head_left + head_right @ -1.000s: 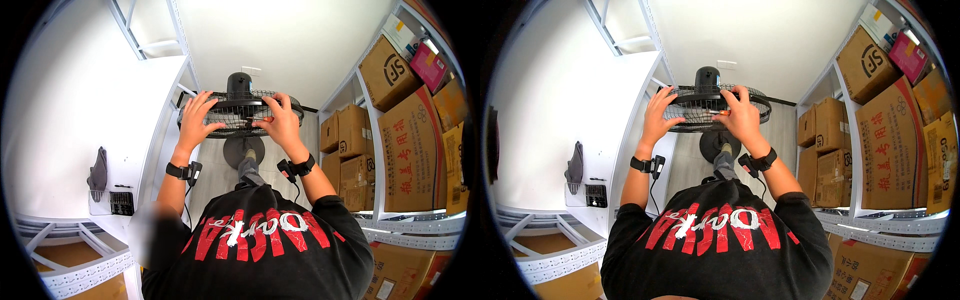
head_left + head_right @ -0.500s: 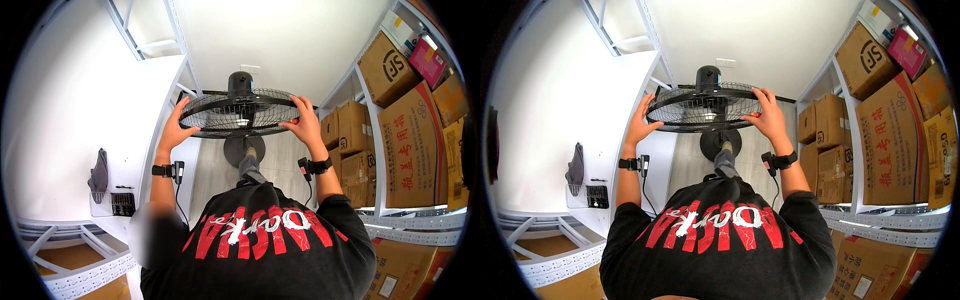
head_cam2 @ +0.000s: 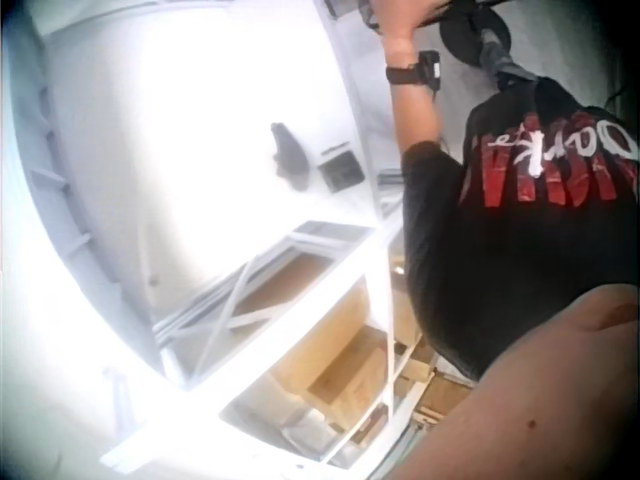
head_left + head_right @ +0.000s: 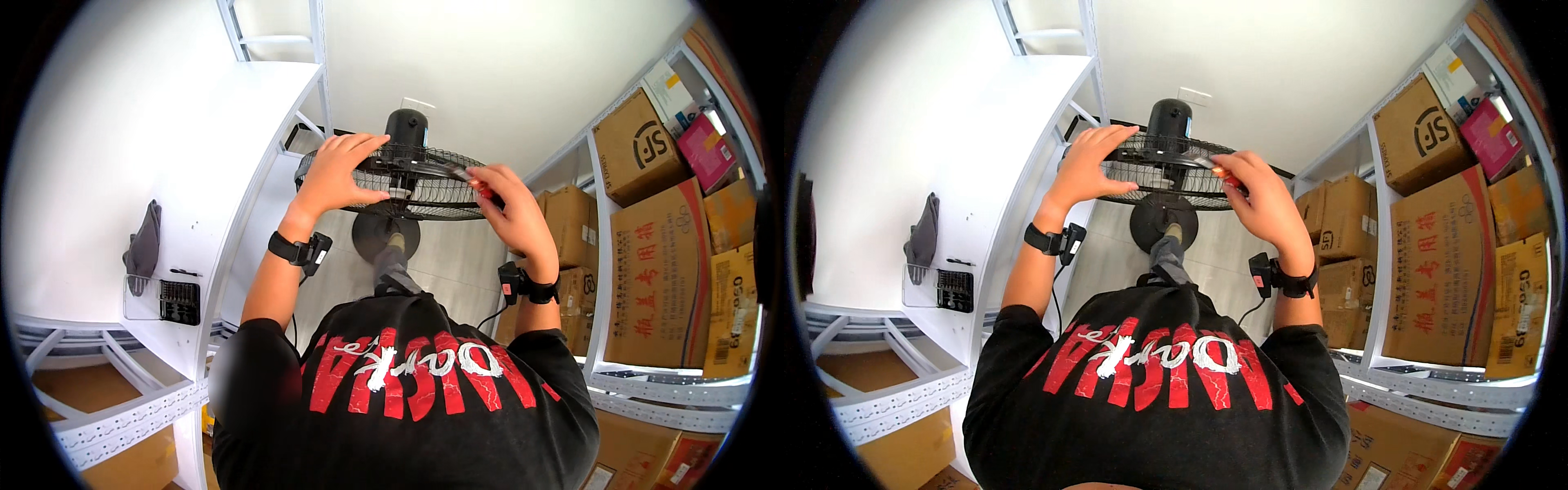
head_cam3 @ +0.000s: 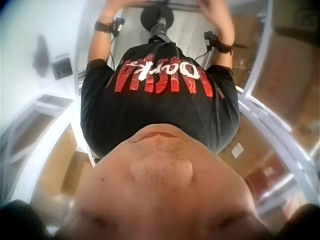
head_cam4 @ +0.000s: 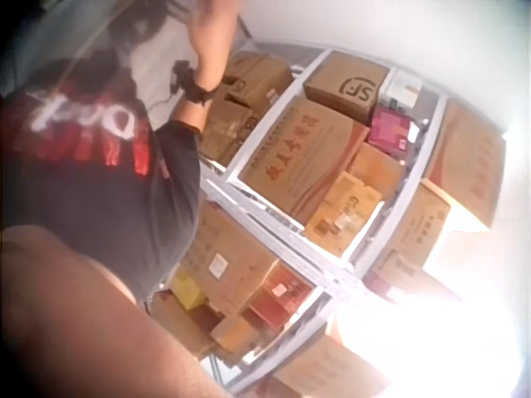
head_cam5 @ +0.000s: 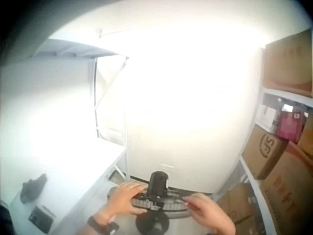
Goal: The person assembles a standing fan by attaching the front grille to the fan head using a screwdriver. They then place the screwdriver and screws into a toolkit and close it.
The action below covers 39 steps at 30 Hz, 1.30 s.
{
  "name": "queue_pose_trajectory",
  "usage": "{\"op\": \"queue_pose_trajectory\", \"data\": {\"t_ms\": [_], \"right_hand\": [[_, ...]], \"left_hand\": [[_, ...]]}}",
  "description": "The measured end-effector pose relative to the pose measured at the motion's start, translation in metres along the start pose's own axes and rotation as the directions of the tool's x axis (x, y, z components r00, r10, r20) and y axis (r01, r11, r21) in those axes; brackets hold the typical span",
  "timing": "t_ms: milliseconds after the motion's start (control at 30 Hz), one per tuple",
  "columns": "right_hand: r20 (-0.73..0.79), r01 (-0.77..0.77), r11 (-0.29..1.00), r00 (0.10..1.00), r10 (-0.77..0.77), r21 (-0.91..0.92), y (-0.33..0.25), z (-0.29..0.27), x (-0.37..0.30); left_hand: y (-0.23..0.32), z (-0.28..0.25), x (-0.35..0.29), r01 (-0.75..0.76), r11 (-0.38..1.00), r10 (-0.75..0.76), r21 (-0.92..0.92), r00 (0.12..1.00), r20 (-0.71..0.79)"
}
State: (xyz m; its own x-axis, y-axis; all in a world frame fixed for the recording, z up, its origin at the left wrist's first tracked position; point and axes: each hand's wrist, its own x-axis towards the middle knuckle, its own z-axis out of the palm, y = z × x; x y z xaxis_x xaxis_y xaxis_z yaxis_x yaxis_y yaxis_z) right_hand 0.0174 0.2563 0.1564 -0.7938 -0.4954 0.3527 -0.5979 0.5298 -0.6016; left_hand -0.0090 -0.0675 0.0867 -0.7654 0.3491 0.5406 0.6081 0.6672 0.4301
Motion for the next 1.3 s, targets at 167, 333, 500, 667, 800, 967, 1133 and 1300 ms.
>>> {"op": "queue_pose_trajectory", "data": {"t_ms": [167, 333, 500, 667, 800, 967, 1133, 1300], "right_hand": [[-0.059, 0.149, 0.961, 0.984, -0.167, -0.232, -0.017, 0.009, 0.010], [-0.031, 0.184, 0.892, 0.976, -0.216, -0.414, -0.025, 0.014, 0.022], [0.013, 0.197, 0.884, 0.977, -0.212, -0.425, -0.028, 0.017, 0.027], [0.033, 0.225, 0.877, 0.972, -0.233, -0.424, -0.038, 0.016, 0.035], [0.030, 0.243, 0.882, 0.967, -0.253, -0.404, -0.037, 0.014, 0.034], [0.009, 0.241, 0.837, 0.962, -0.272, -0.491, -0.025, 0.015, 0.036], [0.079, 0.294, 0.700, 0.943, -0.323, -0.650, -0.025, 0.009, 0.038], [-0.011, 0.188, 0.854, 0.975, -0.220, -0.485, -0.028, 0.019, 0.025]], "left_hand": [[-0.001, 0.002, -0.003, 0.002, 1.000, -0.002, 0.000, 1.000, -0.013], [0.001, 0.000, -0.004, 0.006, 1.000, -0.005, -0.014, 1.000, 0.004], [0.001, 0.001, -0.006, 0.015, 1.000, -0.015, -0.012, 1.000, -0.015], [0.002, 0.002, -0.009, 0.026, 1.000, -0.026, 0.015, 1.000, -0.011], [-0.005, 0.005, -0.009, -0.003, 1.000, 0.003, 0.005, 1.000, -0.019], [-0.013, 0.007, -0.008, -0.019, 1.000, 0.019, 0.017, 1.000, -0.010], [-0.010, 0.004, -0.006, -0.017, 1.000, 0.018, -0.017, 0.999, 0.033], [-0.005, 0.007, -0.007, -0.006, 1.000, 0.005, -0.006, 1.000, -0.021]]}}
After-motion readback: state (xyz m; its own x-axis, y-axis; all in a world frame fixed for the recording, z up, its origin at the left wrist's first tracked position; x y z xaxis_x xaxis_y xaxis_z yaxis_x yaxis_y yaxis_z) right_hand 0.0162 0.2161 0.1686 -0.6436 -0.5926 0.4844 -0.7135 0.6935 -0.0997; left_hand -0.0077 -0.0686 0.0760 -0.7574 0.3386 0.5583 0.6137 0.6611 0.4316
